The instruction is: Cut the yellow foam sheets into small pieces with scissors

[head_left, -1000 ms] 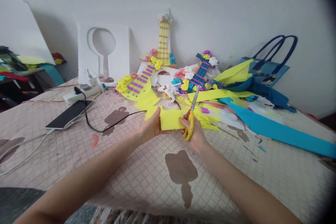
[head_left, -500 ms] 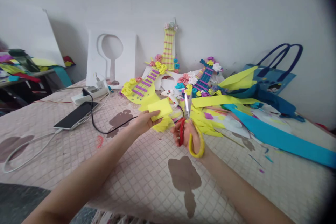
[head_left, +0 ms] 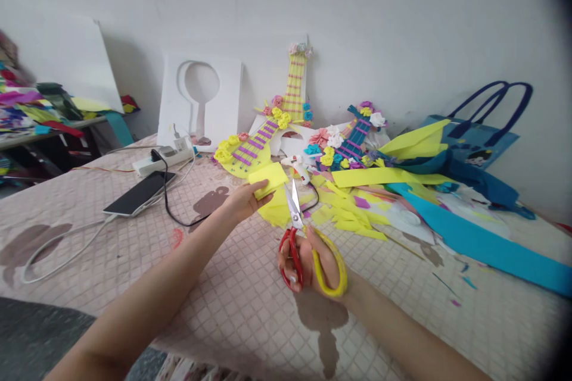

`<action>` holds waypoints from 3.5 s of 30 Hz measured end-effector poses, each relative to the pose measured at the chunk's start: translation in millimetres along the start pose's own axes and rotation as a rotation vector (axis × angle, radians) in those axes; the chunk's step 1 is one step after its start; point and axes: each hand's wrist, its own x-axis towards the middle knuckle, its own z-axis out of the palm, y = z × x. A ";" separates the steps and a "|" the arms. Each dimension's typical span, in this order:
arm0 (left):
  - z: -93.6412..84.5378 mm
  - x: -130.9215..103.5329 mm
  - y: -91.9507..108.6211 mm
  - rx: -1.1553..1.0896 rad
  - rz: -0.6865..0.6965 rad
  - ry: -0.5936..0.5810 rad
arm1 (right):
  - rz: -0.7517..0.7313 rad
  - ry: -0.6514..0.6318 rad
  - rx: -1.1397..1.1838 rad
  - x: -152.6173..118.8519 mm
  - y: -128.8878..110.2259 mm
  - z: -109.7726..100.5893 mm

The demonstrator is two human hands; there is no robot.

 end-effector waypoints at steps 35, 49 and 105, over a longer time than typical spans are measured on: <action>3.7 -4.0 -0.2 0.040 0.017 0.018 | 0.047 0.051 0.051 -0.8 -6.8 4.4; 1.2 -6.7 -4.6 0.167 0.055 -0.142 | 0.016 0.070 0.048 1.0 -10.3 1.3; -13.0 2.5 5.1 0.269 -0.009 -0.289 | 0.042 0.017 0.159 -3.0 -10.7 1.4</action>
